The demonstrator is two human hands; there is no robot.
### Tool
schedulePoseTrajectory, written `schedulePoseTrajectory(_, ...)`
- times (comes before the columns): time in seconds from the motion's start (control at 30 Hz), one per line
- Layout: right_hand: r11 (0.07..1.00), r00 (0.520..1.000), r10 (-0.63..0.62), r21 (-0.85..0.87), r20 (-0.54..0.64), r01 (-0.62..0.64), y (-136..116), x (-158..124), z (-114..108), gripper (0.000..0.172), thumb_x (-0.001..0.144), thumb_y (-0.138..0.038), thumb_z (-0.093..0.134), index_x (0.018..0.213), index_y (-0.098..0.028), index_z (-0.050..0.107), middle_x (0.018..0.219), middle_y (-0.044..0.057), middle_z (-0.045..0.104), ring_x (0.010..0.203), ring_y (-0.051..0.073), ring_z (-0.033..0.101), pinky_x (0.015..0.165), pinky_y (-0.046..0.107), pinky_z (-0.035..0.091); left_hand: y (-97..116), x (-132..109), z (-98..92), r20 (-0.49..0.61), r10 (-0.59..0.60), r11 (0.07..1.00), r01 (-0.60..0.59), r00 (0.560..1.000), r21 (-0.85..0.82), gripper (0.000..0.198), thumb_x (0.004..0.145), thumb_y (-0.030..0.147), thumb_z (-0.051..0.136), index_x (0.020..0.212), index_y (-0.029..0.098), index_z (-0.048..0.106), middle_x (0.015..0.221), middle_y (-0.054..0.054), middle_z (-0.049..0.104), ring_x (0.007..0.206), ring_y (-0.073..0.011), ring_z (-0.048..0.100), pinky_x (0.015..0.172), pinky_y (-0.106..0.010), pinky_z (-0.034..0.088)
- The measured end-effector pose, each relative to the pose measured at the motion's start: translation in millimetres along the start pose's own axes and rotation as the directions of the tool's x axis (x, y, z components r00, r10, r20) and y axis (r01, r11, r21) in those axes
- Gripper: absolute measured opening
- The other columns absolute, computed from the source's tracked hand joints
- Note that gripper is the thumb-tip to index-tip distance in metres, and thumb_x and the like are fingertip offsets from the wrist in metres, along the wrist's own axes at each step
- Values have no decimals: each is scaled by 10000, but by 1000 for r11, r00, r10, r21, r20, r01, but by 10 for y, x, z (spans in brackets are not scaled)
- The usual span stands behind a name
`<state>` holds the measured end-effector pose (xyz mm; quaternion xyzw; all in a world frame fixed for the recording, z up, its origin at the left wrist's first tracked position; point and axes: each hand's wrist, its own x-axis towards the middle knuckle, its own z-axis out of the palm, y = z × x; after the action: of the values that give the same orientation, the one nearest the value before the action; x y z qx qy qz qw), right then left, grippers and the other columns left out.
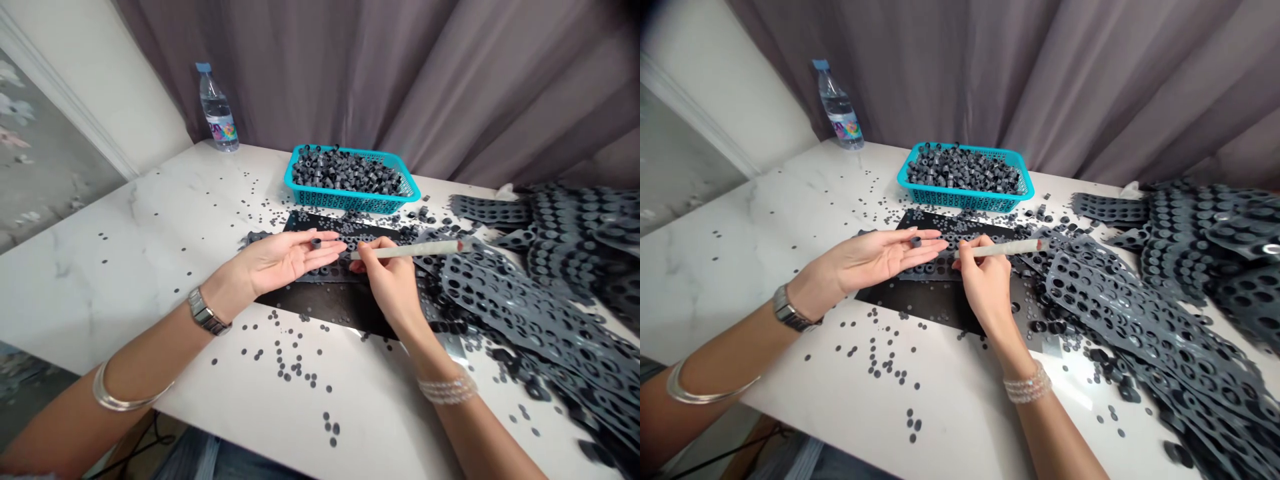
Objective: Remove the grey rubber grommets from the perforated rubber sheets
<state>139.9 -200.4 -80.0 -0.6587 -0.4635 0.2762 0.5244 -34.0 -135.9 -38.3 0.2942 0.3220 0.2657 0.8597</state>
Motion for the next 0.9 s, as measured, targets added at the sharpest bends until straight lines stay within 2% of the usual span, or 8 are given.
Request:
schedulePoseTrajectory(0.23, 999, 999, -31, -9, 7, 31, 38, 4, 10, 284, 855, -453, 577, 695, -221, 545, 610, 1, 661, 604, 180, 631, 643, 305, 491, -7, 31, -29, -34, 11, 1000, -10, 999, 5, 220, 929, 153, 480, 1022, 71, 661, 1048, -168, 682, 1060, -188, 662, 918, -259, 537)
schedulePoseTrajectory(0.33, 998, 996, -63, -19, 60, 64, 19, -15, 20, 267, 866, -443, 563, 717, -223, 540, 625, -2, 664, 608, 174, 632, 633, 293, 479, -13, 48, -58, -100, 154, 964, -128, 983, 231, 153, 870, 163, 579, 903, 98, 714, 896, -103, 665, 849, -137, 639, 778, -238, 525)
schedulePoseTrajectory(0.4, 995, 989, -75, -63, 128, 84, -3, -32, 28, 254, 871, -426, 552, 721, -222, 541, 627, -1, 667, 591, 170, 627, 613, 286, 465, -20, 38, -69, -76, 295, 797, -201, 953, 570, 128, 825, 208, 636, 860, 143, 741, 792, -53, 629, 740, -130, 572, 697, -254, 483)
schedulePoseTrajectory(0.47, 987, 980, -76, -125, 185, 100, -24, -46, 35, 243, 872, -403, 544, 711, -221, 542, 615, -1, 665, 574, 169, 622, 595, 281, 447, -42, 20, -76, 41, 404, 459, -242, 914, 855, 112, 785, 249, 663, 816, 192, 754, 724, -26, 587, 717, -157, 534, 707, -293, 452)
schedulePoseTrajectory(0.53, 979, 974, -81, -167, 214, 118, -39, -56, 40, 238, 873, -384, 535, 699, -221, 539, 601, -4, 659, 561, 168, 616, 578, 276, 425, -85, 10, -82, 172, 441, 139, -257, 881, 956, 98, 751, 228, 665, 796, 221, 752, 727, -20, 569, 758, -189, 539, 783, -328, 435)
schedulePoseTrajectory(0.6, 974, 970, -89, -183, 225, 132, -51, -60, 43, 237, 872, -369, 529, 688, -221, 535, 597, -8, 655, 556, 165, 609, 570, 273, 407, -136, 14, -90, 257, 439, -38, -267, 861, 963, 144, 745, 190, 641, 839, 226, 744, 787, -29, 573, 827, -215, 551, 852, -343, 413)
schedulePoseTrajectory(0.73, 965, 967, -108, -210, 230, 158, -72, -63, 50, 240, 873, -343, 514, 668, -220, 533, 594, -14, 646, 561, 160, 597, 579, 273, 391, -199, 62, -128, 303, 393, -160, -260, 868, 952, 197, 788, 194, 593, 943, 210, 713, 865, -52, 562, 890, -239, 548, 873, -346, 399)
schedulePoseTrajectory(0.9, 952, 969, -112, -256, 222, 169, -105, -84, 81, 222, 867, -315, 516, 664, -226, 519, 583, -13, 634, 539, 161, 587, 566, 271, 369, -239, 145, -186, 320, 394, -146, -286, 862, 947, 135, 777, 195, 602, 874, 216, 693, 850, -47, 548, 875, -238, 540, 843, -341, 395)
